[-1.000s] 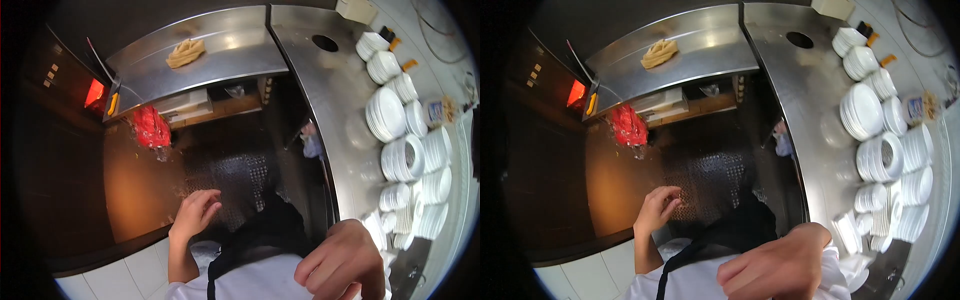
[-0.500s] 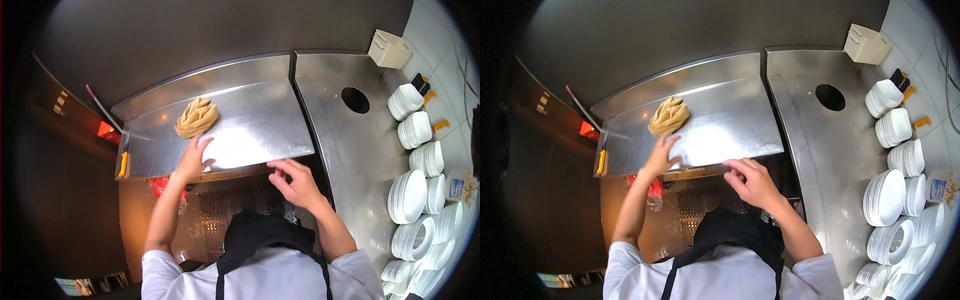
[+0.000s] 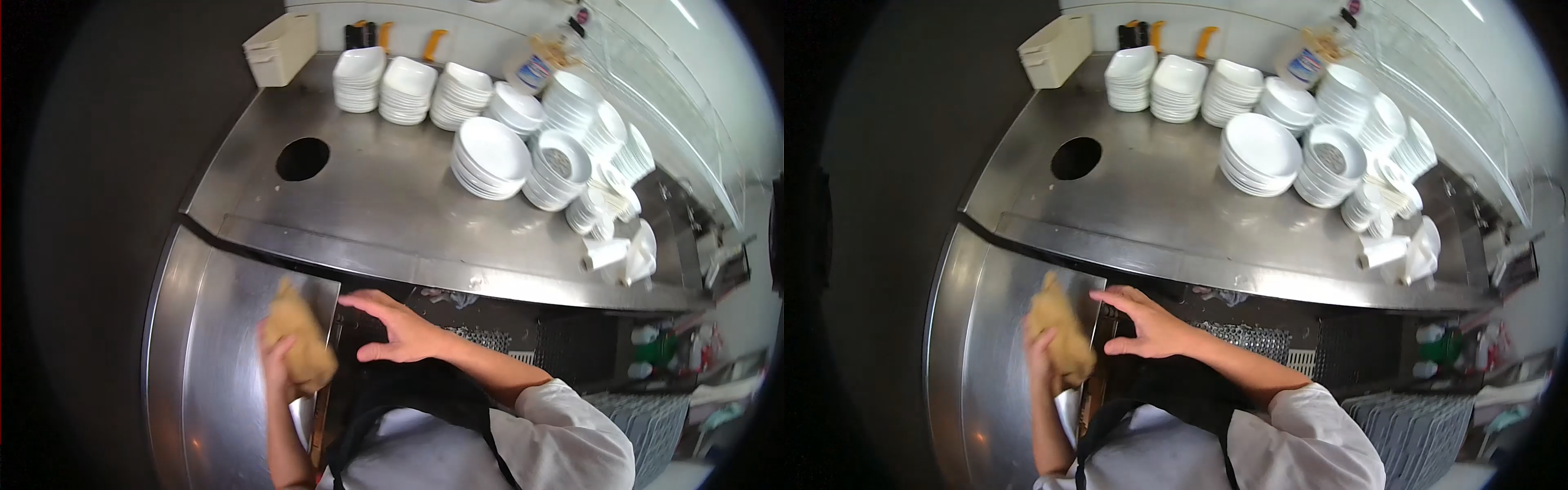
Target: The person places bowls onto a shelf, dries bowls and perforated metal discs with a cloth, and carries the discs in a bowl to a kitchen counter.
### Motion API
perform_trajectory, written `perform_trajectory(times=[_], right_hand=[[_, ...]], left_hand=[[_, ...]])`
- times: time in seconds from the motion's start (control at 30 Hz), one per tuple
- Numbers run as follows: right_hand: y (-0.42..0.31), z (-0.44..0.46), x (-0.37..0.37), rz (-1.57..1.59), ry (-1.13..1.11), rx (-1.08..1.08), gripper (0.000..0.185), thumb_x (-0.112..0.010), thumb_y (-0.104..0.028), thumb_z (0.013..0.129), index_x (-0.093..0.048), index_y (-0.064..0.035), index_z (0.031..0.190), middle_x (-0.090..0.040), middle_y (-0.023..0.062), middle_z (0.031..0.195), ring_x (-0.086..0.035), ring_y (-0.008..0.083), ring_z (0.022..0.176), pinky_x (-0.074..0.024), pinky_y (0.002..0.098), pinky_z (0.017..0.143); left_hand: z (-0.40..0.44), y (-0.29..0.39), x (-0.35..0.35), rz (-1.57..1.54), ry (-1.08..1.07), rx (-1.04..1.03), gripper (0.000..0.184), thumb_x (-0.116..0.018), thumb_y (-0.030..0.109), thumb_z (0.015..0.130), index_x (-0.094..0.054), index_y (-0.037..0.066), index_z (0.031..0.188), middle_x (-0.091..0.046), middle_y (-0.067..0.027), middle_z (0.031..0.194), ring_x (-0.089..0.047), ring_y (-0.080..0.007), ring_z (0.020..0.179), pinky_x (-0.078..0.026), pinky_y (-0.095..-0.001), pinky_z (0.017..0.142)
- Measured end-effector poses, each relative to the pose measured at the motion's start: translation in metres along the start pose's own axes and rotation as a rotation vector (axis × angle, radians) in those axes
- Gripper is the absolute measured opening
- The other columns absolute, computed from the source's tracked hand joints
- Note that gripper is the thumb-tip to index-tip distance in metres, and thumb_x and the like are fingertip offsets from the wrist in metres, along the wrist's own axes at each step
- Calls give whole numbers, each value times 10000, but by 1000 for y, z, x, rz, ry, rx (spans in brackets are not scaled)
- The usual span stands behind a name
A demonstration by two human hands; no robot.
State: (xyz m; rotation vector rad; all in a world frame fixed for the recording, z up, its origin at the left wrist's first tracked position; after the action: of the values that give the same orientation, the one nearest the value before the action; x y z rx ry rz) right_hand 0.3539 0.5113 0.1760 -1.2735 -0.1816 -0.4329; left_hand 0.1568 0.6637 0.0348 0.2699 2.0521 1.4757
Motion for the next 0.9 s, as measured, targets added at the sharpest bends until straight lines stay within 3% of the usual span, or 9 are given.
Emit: perform_trajectory(times=[0.03,0.17,0.2,0.3,0.33,0.53,0.67,0.83,0.9], right_hand=[[15,-7,-10,-42,32,-44,1076,-836,-502,729,-269,-75,1538,-288,260,1514,-292,389,1427,-274,449,1160],[16,-48,40,-314,604,-230,1029,-888,-274,682,-324,-18,1504,-335,259,1507,-296,386,1440,-289,456,1154],[11,-67,62,-298,700,-232,895,-837,-247,733,-387,-32,1476,-362,311,1487,-302,430,1436,-296,472,1150],[30,-134,119,109,959,-225,659,-727,-30,863,-402,3,1435,-583,131,1315,-578,207,1197,-479,357,1005],[23,-151,141,67,1032,-294,605,-704,-16,880,-419,-2,1414,-609,117,1255,-603,194,1134,-497,342,977],[32,-229,258,394,1481,-24,585,-642,9,908,-373,-38,1426,-576,91,1200,-595,179,1050,-511,329,924],[14,-190,358,167,1650,247,562,-638,-19,920,-380,-61,1417,-553,102,1242,-579,192,1099,-503,340,943],[28,-59,456,-303,1264,304,779,-779,-131,815,-348,-69,1461,-411,190,1403,-476,337,1253,-406,431,1048],[86,-17,458,-663,912,12,798,-783,-223,815,-355,-118,1481,-370,237,1453,-441,420,1295,-389,484,1065]], left_hand=[[14,-2,-52,-91,-37,23,647,-618,-4,793,-402,71,1398,-592,-118,1258,-590,-279,1168,-500,-411,989],[3,-61,-219,-446,-512,494,501,-513,176,892,-492,11,1365,-570,-120,1341,-562,-262,1232,-442,-409,1060],[-4,-45,-255,-388,-653,427,511,-514,201,921,-465,2,1390,-558,-120,1353,-546,-258,1247,-419,-395,1075],[-14,-7,-333,524,-1030,-275,596,-562,394,984,-440,-5,1409,-517,-147,1373,-509,-255,1256,-388,-384,1069],[-6,-15,-351,953,-1015,-634,619,-583,419,977,-443,-2,1407,-512,-161,1371,-503,-267,1255,-387,-393,1067],[121,-82,-430,172,-490,576,1002,-692,590,842,-203,69,1544,-225,-244,1566,-275,-435,1416,-333,-595,1082],[176,-103,-498,51,-235,708,1094,-728,555,823,-77,88,1568,-145,-246,1592,-220,-490,1431,-254,-691,1092],[300,-230,-522,-275,-192,525,1009,-717,239,832,-28,58,1547,-174,-235,1570,-337,-472,1367,-346,-720,1021],[236,-156,-525,-264,30,473,873,-628,76,819,-109,85,1520,-314,-224,1485,-499,-408,1247,-519,-624,905]])
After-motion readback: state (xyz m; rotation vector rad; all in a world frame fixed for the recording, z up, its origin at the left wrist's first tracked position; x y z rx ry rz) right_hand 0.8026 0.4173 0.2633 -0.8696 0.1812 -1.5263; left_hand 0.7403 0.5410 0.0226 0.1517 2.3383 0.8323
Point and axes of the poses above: each hand's wrist, its own z-axis towards the middle knuckle, its own x-axis out of the back of the hand, y = z × x, the point moved 9 cm from there along z, towards the middle knuckle
